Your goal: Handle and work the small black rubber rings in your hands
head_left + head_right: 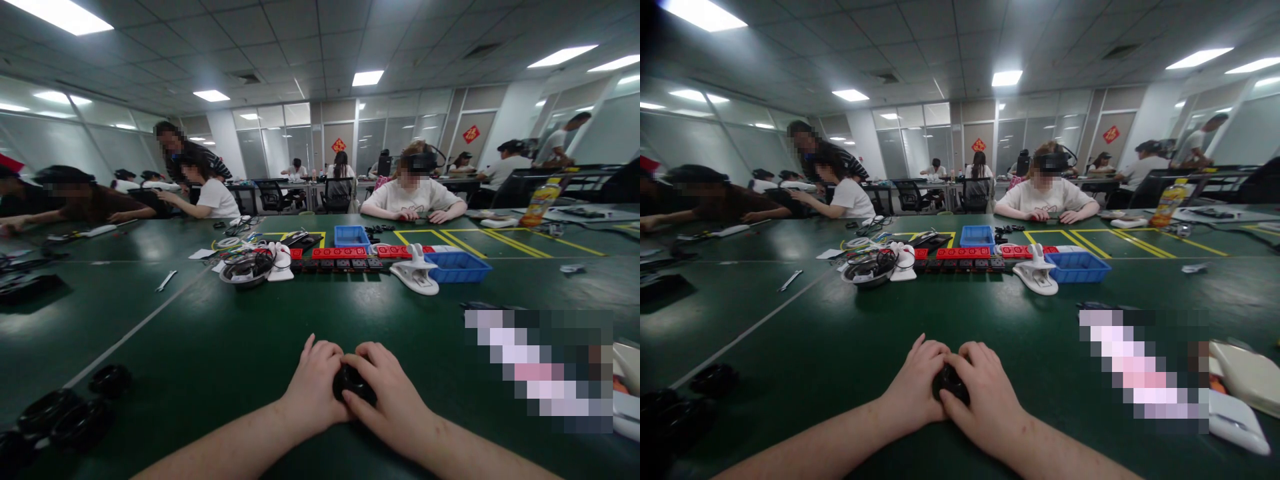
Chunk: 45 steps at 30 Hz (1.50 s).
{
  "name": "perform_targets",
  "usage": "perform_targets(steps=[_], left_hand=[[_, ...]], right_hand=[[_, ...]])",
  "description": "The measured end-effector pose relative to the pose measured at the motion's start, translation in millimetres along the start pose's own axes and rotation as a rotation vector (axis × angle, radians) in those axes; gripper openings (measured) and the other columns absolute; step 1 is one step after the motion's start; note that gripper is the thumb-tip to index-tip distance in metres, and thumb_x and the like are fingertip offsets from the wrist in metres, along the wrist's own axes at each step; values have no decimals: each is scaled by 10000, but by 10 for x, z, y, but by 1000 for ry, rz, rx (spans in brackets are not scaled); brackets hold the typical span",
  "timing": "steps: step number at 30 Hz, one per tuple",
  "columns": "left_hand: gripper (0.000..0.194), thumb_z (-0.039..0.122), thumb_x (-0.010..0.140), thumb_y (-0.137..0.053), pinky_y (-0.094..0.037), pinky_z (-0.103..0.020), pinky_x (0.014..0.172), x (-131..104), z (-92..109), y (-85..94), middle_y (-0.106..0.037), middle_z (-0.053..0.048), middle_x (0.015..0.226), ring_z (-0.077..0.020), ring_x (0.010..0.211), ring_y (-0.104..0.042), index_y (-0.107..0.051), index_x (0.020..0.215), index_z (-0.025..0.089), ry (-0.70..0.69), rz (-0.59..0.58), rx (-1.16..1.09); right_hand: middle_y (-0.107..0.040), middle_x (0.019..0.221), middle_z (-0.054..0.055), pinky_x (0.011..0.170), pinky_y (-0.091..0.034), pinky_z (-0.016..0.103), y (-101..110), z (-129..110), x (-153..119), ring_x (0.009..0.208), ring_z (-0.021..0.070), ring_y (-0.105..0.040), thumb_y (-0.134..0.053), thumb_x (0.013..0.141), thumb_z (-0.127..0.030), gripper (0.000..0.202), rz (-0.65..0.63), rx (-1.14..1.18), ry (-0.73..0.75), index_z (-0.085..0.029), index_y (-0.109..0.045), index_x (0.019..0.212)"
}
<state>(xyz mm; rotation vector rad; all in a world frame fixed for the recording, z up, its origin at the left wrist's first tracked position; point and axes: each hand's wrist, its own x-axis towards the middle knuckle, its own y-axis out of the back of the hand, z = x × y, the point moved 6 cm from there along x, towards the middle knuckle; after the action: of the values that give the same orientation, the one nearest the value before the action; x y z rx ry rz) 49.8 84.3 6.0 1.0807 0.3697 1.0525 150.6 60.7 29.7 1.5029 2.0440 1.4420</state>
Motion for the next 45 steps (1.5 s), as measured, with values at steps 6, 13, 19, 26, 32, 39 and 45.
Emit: perform_targets(steps=[6,13,19,26,32,39,45], left_hand=[[431,342,523,-740,-383,-329,853,45,-27,-37,-501,-7,988,-205,948,-452,-597,915,234,-180,-150,-104],[419,393,507,-751,-332,-368,905,29,-29,-82,-492,-10,1020,-219,971,-441,-615,874,243,-251,-144,-61],[488,379,507,-745,-327,-365,909,34,-35,-92,-503,-24,1009,-218,960,-453,-589,941,220,-263,-134,-54],[677,403,514,-722,-258,-435,974,22,12,-37,-481,-32,1091,-242,1021,-440,-468,1124,259,-210,-159,-90],[782,526,454,-710,-130,-532,1026,-13,32,-12,-470,-75,1090,-273,1059,-423,-434,1106,194,-112,-96,-52],[491,461,507,-699,-143,-507,1036,-31,72,-48,-497,-24,920,-223,920,-480,-531,886,199,-98,-85,1],[393,374,528,-695,-138,-482,1040,-25,80,-27,-501,-12,905,-202,898,-482,-537,841,197,-107,-72,-15]], right_hand=[[-560,941,54,826,-383,392,71,-185,-42,915,201,-468,-408,587,-69,390,8,129,303,-194,-584,911],[-632,733,5,925,-354,327,47,-311,-108,837,117,-553,-347,726,-34,288,41,165,525,-189,-586,685],[-640,685,-3,966,-338,318,21,-334,-145,873,120,-560,-327,700,-6,311,53,146,582,-183,-583,693],[-605,964,37,1011,-245,419,220,-378,-132,1017,172,-488,-400,712,-76,316,74,117,488,-189,-523,981],[-527,1006,102,856,-371,450,91,-112,-59,937,239,-475,-555,718,-302,347,91,52,188,-164,-463,1022],[-505,844,54,732,-399,389,-14,-42,-6,789,198,-451,-578,679,-205,177,3,-30,31,-169,-471,814],[-498,841,48,734,-391,383,-17,-43,-19,788,194,-441,-572,669,-169,174,-13,-22,22,-169,-467,808]])
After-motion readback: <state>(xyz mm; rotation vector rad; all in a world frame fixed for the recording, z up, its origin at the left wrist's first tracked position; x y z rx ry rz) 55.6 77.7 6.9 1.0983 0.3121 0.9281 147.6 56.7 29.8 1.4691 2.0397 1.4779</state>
